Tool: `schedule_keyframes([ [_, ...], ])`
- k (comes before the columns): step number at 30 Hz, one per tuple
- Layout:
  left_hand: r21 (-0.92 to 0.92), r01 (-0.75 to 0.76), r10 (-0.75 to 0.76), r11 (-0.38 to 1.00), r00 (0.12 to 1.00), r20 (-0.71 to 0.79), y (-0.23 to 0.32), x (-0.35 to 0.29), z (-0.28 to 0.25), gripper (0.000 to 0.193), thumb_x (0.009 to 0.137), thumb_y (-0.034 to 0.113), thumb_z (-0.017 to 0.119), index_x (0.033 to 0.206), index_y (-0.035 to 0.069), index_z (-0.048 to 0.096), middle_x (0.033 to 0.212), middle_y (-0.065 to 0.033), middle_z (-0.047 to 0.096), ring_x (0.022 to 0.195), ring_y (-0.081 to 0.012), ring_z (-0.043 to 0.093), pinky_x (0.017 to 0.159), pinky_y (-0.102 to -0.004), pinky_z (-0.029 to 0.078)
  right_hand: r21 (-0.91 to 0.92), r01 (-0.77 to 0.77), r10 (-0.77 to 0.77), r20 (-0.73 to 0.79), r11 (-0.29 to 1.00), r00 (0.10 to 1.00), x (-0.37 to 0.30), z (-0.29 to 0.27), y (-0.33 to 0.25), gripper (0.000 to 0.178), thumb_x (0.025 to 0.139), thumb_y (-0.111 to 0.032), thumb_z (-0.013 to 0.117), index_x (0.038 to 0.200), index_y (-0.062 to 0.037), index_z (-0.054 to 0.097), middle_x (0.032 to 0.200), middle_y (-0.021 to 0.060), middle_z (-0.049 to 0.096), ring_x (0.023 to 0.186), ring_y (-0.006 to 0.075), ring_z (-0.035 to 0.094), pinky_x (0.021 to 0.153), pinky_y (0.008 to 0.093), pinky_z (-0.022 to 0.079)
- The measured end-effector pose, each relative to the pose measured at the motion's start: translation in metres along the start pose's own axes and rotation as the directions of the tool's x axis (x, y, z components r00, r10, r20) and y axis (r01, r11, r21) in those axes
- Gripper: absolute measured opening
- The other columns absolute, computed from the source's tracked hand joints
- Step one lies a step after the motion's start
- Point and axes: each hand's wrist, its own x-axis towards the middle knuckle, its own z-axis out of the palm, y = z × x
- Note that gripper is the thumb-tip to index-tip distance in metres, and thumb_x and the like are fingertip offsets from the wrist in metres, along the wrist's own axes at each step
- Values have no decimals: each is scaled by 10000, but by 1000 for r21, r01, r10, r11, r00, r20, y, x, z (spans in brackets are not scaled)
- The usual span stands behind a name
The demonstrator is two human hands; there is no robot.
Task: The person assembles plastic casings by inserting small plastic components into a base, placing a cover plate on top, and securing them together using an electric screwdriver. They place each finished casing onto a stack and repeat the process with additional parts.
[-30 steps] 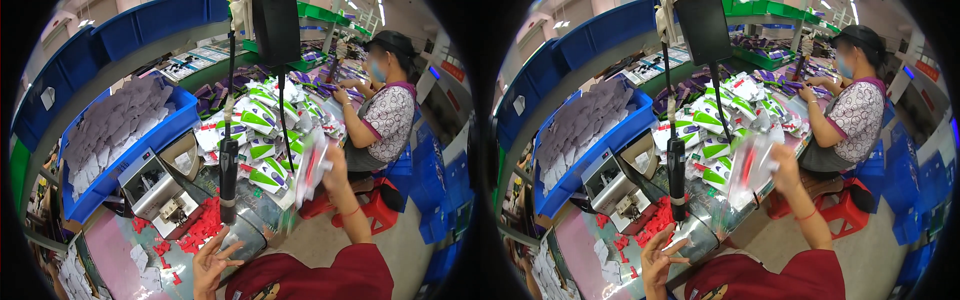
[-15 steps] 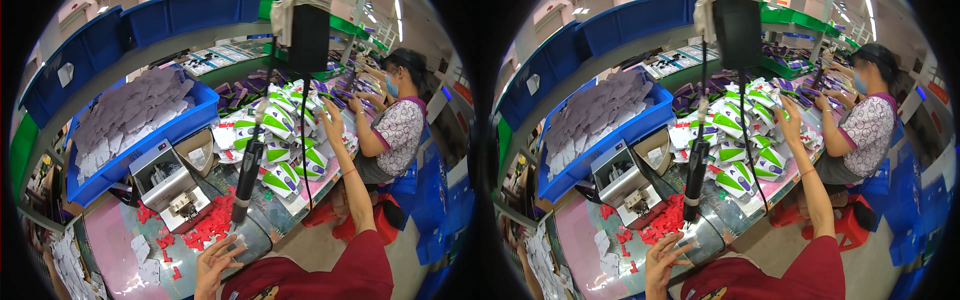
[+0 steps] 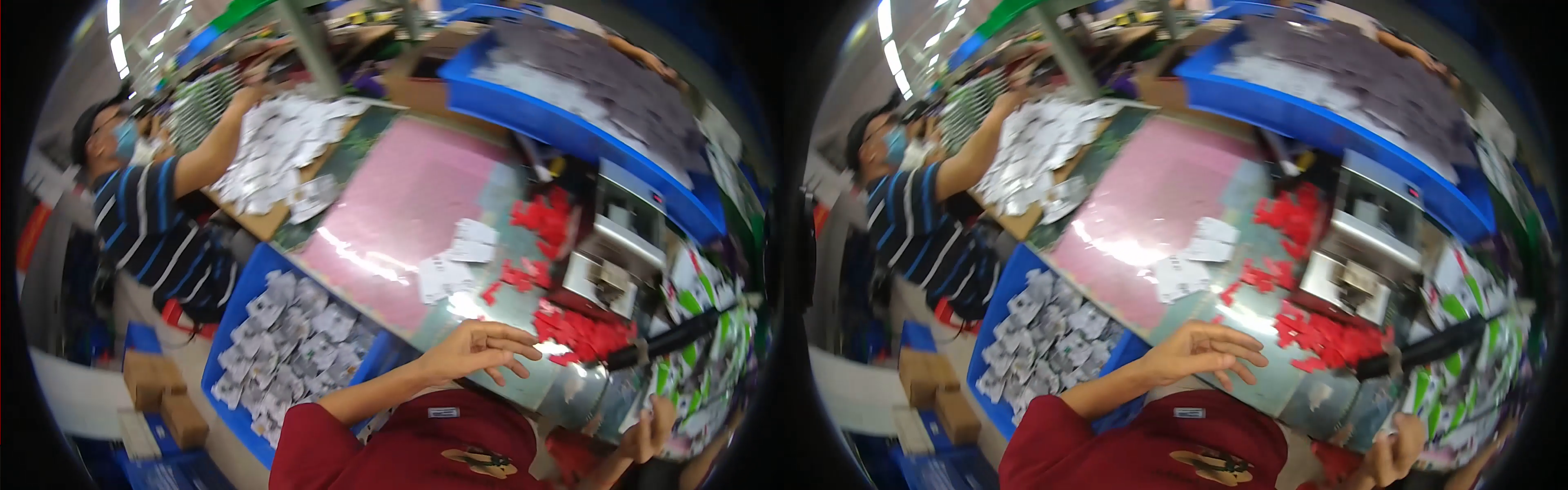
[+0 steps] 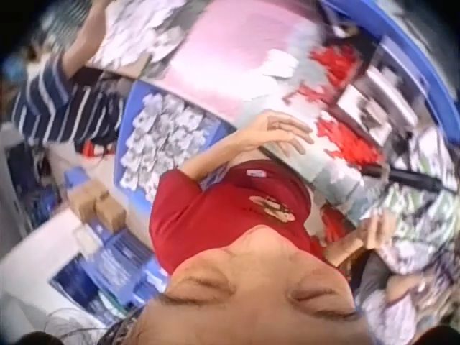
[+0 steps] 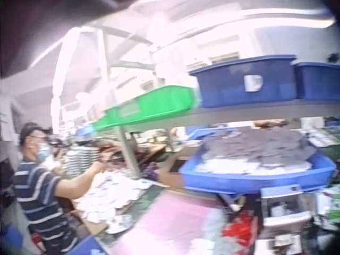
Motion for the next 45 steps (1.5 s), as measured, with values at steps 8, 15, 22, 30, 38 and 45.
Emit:
schedule_keyframes([
  [8,176,-322,337,930,561,-757,24,-84,-104,281,859,191,488,1022,-34,530,786,-121,595,654,-203,618,534,-259,504,377,14,-84,170,926,982,47,90,-47,297,589,45,537,867,-34,605,762,159,569,585,267,552,470,301,433],
  [15,572,-88,573,815,-27,-819,60,-137,-237,271,860,167,470,978,-76,452,783,-159,573,608,-235,621,442,-283,507,335,-66,-46,315,940,948,66,106,-65,300,586,57,560,857,-60,619,757,113,579,579,228,551,473,284,418],
  [22,439,61,434,896,89,-897,75,-146,-280,340,832,163,510,1037,-93,421,813,-186,576,619,-238,616,406,-278,477,339,-80,-59,380,937,923,70,104,-76,315,587,56,562,868,-70,624,750,102,588,537,201,528,463,273,404],
  [30,471,-79,476,879,55,-878,59,-171,-277,332,813,108,520,1052,-98,417,749,-174,590,526,-191,589,385,-244,443,387,-138,-46,428,912,903,68,104,-88,307,597,73,568,872,-53,623,742,101,582,519,197,522,455,281,402],
  [38,518,103,524,849,-33,-851,-32,-254,-257,232,837,191,509,967,2,543,757,-109,608,490,-152,578,361,-214,396,445,-139,-58,402,885,914,53,113,-93,307,610,93,544,880,-29,623,754,115,580,569,222,543,475,280,408],
  [45,483,874,644,-57,402,-651,-95,-256,-250,188,665,174,637,759,11,633,868,-132,559,815,-282,564,654,-374,480,474,-130,-95,422,871,902,54,119,-102,305,602,76,546,879,-27,625,763,115,583,566,213,538,482,271,408],
])
